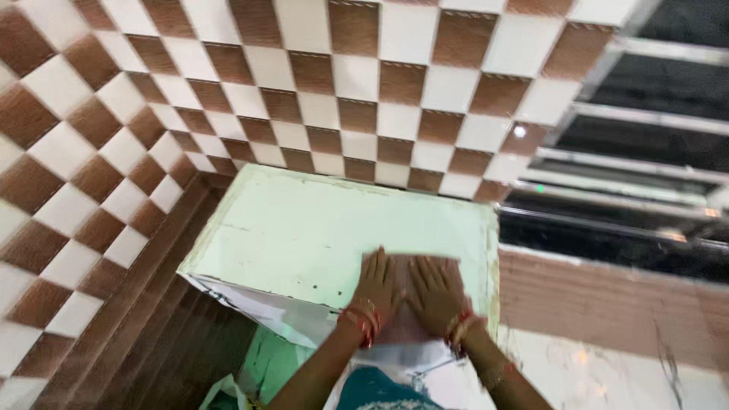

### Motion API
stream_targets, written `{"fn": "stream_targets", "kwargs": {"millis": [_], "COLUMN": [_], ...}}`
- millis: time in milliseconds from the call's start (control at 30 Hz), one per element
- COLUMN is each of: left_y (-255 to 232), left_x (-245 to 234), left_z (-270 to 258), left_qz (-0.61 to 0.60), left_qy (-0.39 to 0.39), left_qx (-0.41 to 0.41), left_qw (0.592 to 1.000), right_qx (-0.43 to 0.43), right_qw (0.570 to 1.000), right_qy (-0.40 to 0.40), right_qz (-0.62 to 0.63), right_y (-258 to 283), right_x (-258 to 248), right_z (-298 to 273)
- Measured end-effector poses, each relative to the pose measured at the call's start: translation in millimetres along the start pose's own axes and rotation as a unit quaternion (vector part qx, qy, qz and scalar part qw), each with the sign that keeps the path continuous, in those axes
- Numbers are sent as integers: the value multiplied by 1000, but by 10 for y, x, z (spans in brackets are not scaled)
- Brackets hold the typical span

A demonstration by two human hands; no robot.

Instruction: The person uses a piece of sandpaper to sand the top and sides of a small white wooden cabinet.

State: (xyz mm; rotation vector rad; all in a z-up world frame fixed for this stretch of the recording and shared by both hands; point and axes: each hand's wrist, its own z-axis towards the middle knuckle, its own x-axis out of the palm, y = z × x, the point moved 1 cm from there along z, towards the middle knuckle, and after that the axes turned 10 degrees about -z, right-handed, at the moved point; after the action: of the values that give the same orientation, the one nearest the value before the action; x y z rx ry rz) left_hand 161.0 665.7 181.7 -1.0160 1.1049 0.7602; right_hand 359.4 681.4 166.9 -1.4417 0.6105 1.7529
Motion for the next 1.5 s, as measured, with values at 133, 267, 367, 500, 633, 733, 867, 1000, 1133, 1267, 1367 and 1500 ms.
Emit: {"fn": "stream_targets", "kwargs": {"millis": [133,267,367,500,633,733,867,1000,1133,1267,1367,1500], "left_y": [-154,-6,151,649,1352,1825,1941,1697,1196,718,644,879], "left_x": [3,223,325,205,120,82,123,159,190,106,41,-90], "left_z": [-315,-349,-307,-219,-74,80,75,-66,-369,-646,-706,-760], "left_qz": [-82,-72,-15,28,45,50,41,39,69,71,40,17], "left_qy": [-50,-90,-107,-130,-116,-93,-110,-110,-116,-129,-162,-192], "left_qx": [-103,-130,-164,-248,-317,-373,-409,-432,-422,-402,-390,-407], "left_qw": [990,985,980,959,940,922,905,894,897,904,905,893], "right_qx": [-11,-73,-135,-195,-227,-221,-211,-240,-340,-389,-379,-357], "right_qw": [998,994,989,975,959,961,957,945,917,901,902,910], "right_qy": [65,84,64,105,149,162,199,215,207,188,202,206], "right_qz": [4,2,-2,-2,-87,-31,21,59,28,42,53,42], "right_y": [199,213,250,331,597,841,996,937,785,624,701,987], "right_x": [-265,-168,62,390,680,789,663,473,291,78,85,139], "right_z": [10,302,626,1329,2078,2554,2754,2485,2084,1618,1636,1843]}}
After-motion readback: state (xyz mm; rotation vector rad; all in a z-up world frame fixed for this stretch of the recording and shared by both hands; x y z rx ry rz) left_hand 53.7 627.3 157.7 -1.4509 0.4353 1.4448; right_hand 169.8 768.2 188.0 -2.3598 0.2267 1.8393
